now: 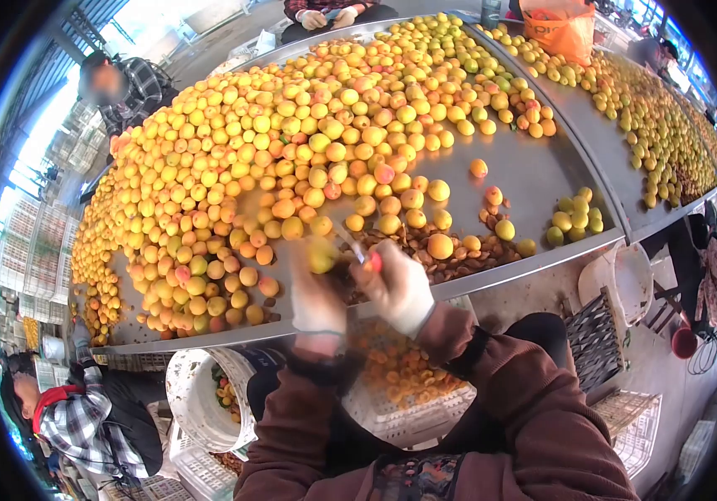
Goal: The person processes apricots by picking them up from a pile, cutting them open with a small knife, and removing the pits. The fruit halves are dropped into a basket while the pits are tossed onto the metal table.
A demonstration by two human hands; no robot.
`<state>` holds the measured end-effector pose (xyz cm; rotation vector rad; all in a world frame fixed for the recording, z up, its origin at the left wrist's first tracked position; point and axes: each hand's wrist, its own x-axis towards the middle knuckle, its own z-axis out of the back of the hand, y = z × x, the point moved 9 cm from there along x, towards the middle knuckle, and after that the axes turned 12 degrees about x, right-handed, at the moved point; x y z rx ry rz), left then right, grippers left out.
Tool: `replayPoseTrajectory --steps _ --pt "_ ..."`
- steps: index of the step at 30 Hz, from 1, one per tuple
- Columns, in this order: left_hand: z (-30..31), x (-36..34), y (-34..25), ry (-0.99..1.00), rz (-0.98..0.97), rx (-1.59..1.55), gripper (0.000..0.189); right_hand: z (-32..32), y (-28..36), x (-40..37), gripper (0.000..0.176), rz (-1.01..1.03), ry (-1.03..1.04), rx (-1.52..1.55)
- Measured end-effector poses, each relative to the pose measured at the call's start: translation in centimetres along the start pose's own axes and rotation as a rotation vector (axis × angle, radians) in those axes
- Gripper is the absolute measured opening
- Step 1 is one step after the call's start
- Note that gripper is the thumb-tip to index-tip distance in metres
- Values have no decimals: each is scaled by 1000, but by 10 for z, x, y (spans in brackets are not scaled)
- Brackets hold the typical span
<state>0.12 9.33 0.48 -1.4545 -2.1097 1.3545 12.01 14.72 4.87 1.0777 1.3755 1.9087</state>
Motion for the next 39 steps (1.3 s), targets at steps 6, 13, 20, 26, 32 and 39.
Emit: replayPoseTrajectory --steps 6,13,20,26,32,39 --pt "-32 -23 0 20 -417 1149 20 19 -21 12 17 -37 -218 185" --pt "-13 -14 16 -132 -364 892 27 13 -26 0 17 -159 -343 348" --pt "4 6 66 98 -20 387 27 13 16 1 15 145 -152 -83" --pt "4 -15 65 78 280 277 26 7 16 2 16 171 -41 -197" --pt "-31 -24 3 -40 -654 1098 13 7 -34 3 12 -90 -224 402" --pt "-18 -21 50 143 -111 616 27 19 21 -6 13 196 -164 -75"
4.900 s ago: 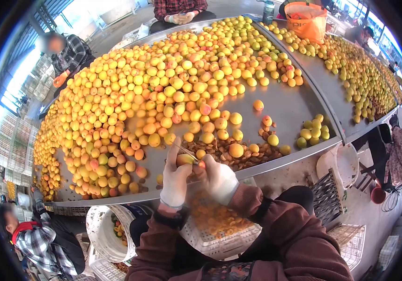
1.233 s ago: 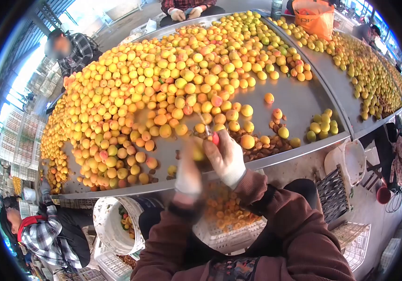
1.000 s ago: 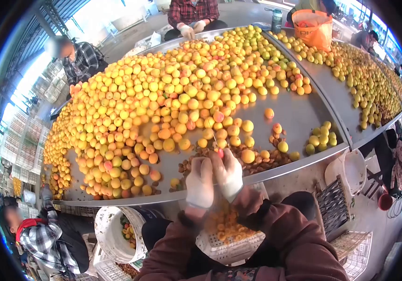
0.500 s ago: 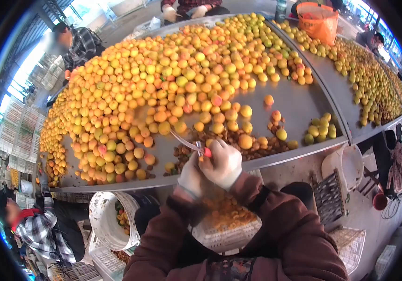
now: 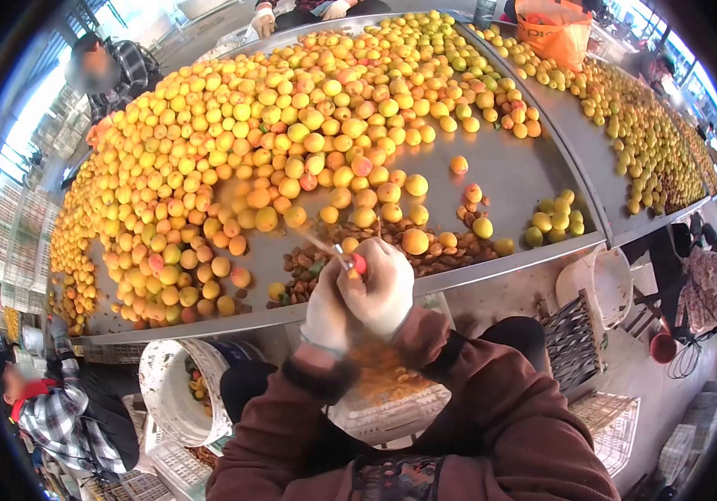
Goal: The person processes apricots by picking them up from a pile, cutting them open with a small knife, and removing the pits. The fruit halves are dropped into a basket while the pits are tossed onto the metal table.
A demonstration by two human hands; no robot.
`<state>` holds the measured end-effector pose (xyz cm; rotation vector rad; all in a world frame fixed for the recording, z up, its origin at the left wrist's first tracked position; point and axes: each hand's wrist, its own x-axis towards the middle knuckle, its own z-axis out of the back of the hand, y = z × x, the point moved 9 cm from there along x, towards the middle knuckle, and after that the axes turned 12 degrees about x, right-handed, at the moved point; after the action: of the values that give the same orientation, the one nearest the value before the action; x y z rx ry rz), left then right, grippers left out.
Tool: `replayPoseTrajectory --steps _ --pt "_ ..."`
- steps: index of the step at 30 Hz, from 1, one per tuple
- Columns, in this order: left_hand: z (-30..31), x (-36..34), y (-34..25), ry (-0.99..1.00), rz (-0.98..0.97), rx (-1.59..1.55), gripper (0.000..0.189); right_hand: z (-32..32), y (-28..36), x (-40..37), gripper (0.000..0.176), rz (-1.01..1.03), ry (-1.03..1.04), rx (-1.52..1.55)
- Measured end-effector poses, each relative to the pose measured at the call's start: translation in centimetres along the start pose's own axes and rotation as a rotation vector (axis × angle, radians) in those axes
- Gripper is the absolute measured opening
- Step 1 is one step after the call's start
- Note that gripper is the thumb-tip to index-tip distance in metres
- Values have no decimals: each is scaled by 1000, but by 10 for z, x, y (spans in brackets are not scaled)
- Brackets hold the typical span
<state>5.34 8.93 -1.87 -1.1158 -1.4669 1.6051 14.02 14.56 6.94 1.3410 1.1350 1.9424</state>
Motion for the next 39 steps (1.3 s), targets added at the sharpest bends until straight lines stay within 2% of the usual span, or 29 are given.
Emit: replayPoseTrajectory --steps 2,3,4,5,6,8,9,10,12,13,14,15,16,17,18,19,20,22,23,24,25,26,28,29,31,33,37,39 --pt "-19 -8 27 29 447 -801 29 0 1 -1 11 35 70 -50" --pt "-14 -5 37 22 454 -812 29 -3 7 -3 13 117 120 -93" --pt "-18 -7 55 126 547 -832 27 -6 11 -6 14 195 171 -131" --pt "-25 -14 71 230 637 -850 26 -8 14 -7 17 243 229 -119" --pt "-25 -22 75 219 650 -858 26 -8 15 -8 17 229 239 -115" --pt "-7 -21 24 202 -173 -20 34 -21 36 -21 17 447 476 48" --pt "-13 -23 31 267 -64 -133 34 -21 32 -22 15 453 492 30" --pt "-18 -23 29 339 42 -239 34 -16 21 -19 11 383 437 63" --pt "-9 -27 39 189 494 -220 34 0 -33 -24 8 -367 97 579" --pt "-2 -16 48 188 489 -224 34 10 -45 -19 6 -479 -120 685" --pt "-17 -10 47 495 436 -647 38 11 -49 -16 6 -652 -43 682" --pt "-25 -17 10 802 355 -1063 43 13 -48 -14 7 -596 -38 656" --pt "-27 -18 4 797 345 -1062 43 13 -45 -14 8 -540 -38 632" --pt "-26 -11 22 520 456 -986 44 11 -43 -18 8 -536 -32 633" --pt "-20 -12 29 245 562 -901 45 5 -27 -19 7 -441 34 636" --pt "-27 -17 23 236 612 -1064 47 2 -13 -19 6 -348 98 638" --pt "-32 -22 29 237 612 -1065 47 -4 -6 -20 6 -300 234 473" --pt "-24 -19 7 245 211 -716 49 -5 11 -13 6 -113 401 275" --pt "-36 -29 24 220 573 -1118 47 -2 6 -11 5 -192 273 518" --pt "-35 -31 23 223 569 -1121 47 0 1 -10 4 -270 141 758" --pt "-31 -32 23 219 538 -1002 41 9 -5 -5 5 -324 12 693" --pt "-27 -33 24 214 508 -883 36 16 -9 -1 22 -386 -105 653" --pt "-31 -32 29 278 555 -964 36 19 -8 7 32 -515 -138 742" --pt "-34 -35 30 319 589 -985 38 20 -10 10 32 -513 -143 739" --pt "-43 -39 25 367 629 -1002 39 18 -15 13 39 -487 -189 929" --pt "-40 -36 26 214 617 -861 47 19 -11 16 41 -460 -205 916" --pt "-44 -41 22 215 654 -810 45 18 -4 19 38 -374 -193 898" --pt "-50 -34 6 366 430 -814 41 13 -2 18 37 -379 -193 934"
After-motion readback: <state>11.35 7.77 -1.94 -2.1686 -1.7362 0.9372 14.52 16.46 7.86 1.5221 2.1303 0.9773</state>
